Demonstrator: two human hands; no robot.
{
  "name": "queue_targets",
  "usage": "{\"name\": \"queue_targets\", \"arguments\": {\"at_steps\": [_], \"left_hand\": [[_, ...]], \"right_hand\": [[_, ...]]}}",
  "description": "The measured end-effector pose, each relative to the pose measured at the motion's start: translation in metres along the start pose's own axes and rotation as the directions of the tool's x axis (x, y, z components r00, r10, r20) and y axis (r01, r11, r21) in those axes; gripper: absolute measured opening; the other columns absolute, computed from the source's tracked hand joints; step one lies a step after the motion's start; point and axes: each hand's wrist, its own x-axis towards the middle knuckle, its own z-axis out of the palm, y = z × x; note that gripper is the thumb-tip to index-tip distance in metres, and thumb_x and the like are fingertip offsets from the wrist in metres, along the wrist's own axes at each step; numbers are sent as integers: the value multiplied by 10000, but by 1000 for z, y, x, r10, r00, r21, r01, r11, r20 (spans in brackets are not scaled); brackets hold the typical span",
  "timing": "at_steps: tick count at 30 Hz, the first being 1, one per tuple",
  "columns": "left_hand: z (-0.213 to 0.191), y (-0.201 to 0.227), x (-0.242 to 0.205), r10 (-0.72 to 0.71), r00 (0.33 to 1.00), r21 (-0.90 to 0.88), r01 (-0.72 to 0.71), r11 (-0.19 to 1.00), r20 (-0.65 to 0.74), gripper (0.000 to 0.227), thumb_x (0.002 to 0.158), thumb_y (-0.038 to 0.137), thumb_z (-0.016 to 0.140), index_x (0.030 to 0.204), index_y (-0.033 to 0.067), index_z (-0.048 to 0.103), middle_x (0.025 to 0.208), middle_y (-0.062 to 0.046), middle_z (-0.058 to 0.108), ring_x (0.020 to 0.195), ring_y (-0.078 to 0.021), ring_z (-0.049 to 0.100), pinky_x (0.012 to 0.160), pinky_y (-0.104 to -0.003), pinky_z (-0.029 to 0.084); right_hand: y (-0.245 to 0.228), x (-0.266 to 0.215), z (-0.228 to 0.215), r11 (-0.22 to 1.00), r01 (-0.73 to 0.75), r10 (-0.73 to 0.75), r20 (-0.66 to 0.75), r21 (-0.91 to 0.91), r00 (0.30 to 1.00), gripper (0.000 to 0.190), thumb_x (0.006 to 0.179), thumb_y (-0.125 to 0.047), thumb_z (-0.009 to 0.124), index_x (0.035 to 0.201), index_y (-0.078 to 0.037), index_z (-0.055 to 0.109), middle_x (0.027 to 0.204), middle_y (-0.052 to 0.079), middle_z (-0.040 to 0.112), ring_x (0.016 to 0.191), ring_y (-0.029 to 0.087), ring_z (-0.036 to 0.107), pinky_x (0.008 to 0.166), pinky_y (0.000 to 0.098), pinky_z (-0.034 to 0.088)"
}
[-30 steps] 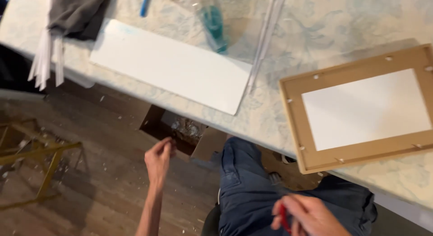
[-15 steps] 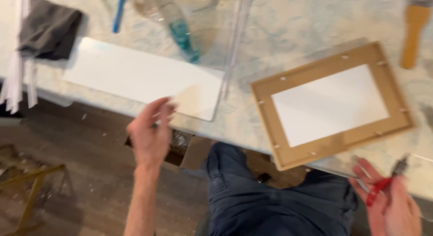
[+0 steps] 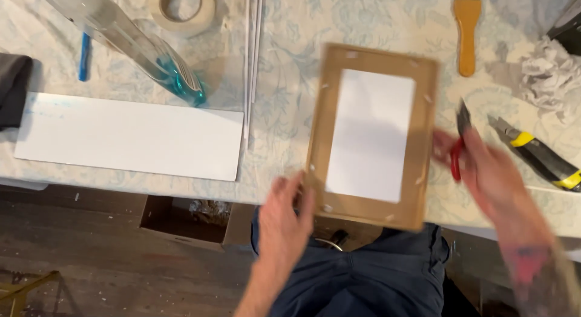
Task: Prepare a picture frame by removing staples, cleaning the glass, and inserting an art print.
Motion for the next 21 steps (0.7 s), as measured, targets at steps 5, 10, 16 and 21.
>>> {"name": "queue_targets", "arguments": {"at_steps": [5, 10, 16, 21], "left_hand": [[22, 27, -42, -168, 978, -421, 205, 884, 122, 509, 851, 252, 663, 1319, 77, 568, 938, -17, 673, 823, -117, 700, 681, -229, 643], [23, 19, -34, -81, 997, -474, 71, 878, -1, 363, 841, 99, 669, 1199, 56, 631, 951, -42, 727, 807, -126, 723, 736, -244, 645], [8, 9, -17, 347, 924, -5, -352, 936, -159, 244, 874, 75, 703, 1112, 76, 648, 930, -46, 616, 745, -186, 624, 651, -324, 534], [-4, -1, 8, 616, 772, 395, -621, 677, 158, 508, 755, 96, 745, 1225, 94, 552, 1106, -112, 492, 972, -292, 544, 790, -428, 475]], "right_hand": [[-18, 60, -2, 792, 504, -405, 322, -344, 856, 460, 1031, -407, 376, 865, -54, 620, 1399, 93, 592, 1378, 167, 512, 1141, 299, 362], [8, 4, 4, 708, 187, -34, 231, -681, 972, 489, 1041, -360, 359, 976, -52, 733, 758, 156, 696, 480, 202, 454, 452, 302, 339], [68, -19, 18, 842, 4, 320, 505, -539, 801, 439, 960, -259, 444, 886, 63, 733, 841, 193, 829, 417, 246, 654, 365, 289, 496], [70, -31, 9, 838, -134, 411, 449, -530, 794, 477, 974, -263, 436, 898, 83, 755, 812, 191, 823, 416, 247, 611, 424, 308, 468]]}}
